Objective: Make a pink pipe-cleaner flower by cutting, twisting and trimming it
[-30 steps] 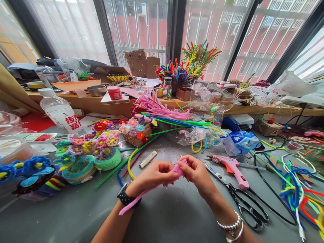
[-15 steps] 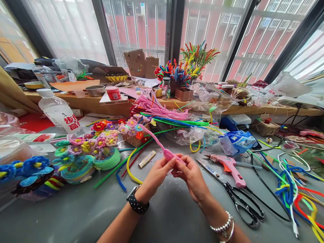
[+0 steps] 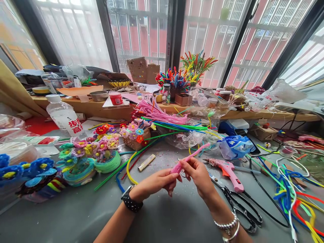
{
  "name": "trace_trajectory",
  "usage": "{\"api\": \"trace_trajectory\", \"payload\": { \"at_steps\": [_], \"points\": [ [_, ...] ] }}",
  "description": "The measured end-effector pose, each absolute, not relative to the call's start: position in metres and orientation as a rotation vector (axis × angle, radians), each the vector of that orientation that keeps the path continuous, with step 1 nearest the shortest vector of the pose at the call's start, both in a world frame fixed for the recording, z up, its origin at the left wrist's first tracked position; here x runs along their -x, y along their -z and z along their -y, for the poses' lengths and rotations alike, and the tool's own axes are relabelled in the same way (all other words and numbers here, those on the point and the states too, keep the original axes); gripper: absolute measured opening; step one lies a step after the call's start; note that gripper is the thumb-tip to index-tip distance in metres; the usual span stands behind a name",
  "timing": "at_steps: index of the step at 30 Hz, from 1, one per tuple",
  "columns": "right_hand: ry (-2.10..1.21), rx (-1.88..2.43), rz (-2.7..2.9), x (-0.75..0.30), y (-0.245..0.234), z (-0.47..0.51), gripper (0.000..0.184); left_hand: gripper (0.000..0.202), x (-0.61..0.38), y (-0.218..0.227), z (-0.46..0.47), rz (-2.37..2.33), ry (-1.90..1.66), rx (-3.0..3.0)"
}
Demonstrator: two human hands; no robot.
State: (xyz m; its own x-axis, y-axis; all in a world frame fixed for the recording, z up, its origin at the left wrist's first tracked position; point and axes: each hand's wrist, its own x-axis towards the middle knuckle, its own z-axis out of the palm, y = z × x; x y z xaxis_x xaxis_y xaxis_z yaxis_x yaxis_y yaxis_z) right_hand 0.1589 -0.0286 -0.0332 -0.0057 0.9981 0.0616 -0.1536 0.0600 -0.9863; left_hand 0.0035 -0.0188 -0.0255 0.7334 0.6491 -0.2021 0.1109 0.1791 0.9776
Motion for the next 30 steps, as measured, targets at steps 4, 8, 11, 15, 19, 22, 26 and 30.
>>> {"api": "trace_trajectory", "payload": {
  "at_steps": [4, 8, 11, 15, 19, 22, 26, 30],
  "points": [
    [-1.187, 1.065, 0.948, -0.161, 0.033, 0.027, 0.028, 0.031, -0.004, 0.025, 0.015, -0.794, -0.58, -1.41],
    [-1.177, 1.094, 0.894, -0.164, 0.032, 0.026, 0.029, 0.034, -0.007, 0.027, 0.014, -0.932, -0.734, -1.578],
    [-1.146, 1.084, 0.854, -0.163, 0.032, 0.025, 0.03, 0.033, -0.01, 0.03, 0.015, -1.04, -0.822, -1.813],
    [-1.125, 1.03, 0.723, -0.161, 0.032, 0.026, 0.028, 0.03, -0.013, 0.033, 0.019, -1.105, -0.894, -2.057],
    [-1.172, 1.006, 0.627, -0.16, 0.035, 0.026, 0.028, 0.034, -0.015, 0.036, 0.019, -1.067, -0.912, -2.004],
    [-1.213, 1.008, 0.606, -0.159, 0.036, 0.024, 0.027, 0.036, -0.014, 0.037, 0.016, -1.031, -0.938, -1.883],
    [-1.3, 1.023, 0.669, -0.173, 0.023, 0.023, 0.03, 0.033, -0.007, 0.032, 0.011, -1.094, -1.033, -1.652],
    [-1.179, 1.028, 0.699, -0.22, 0.0, 0.035, 0.029, 0.027, 0.006, 0.027, 0.004, -1.149, -1.115, -1.444]
  ]
}}
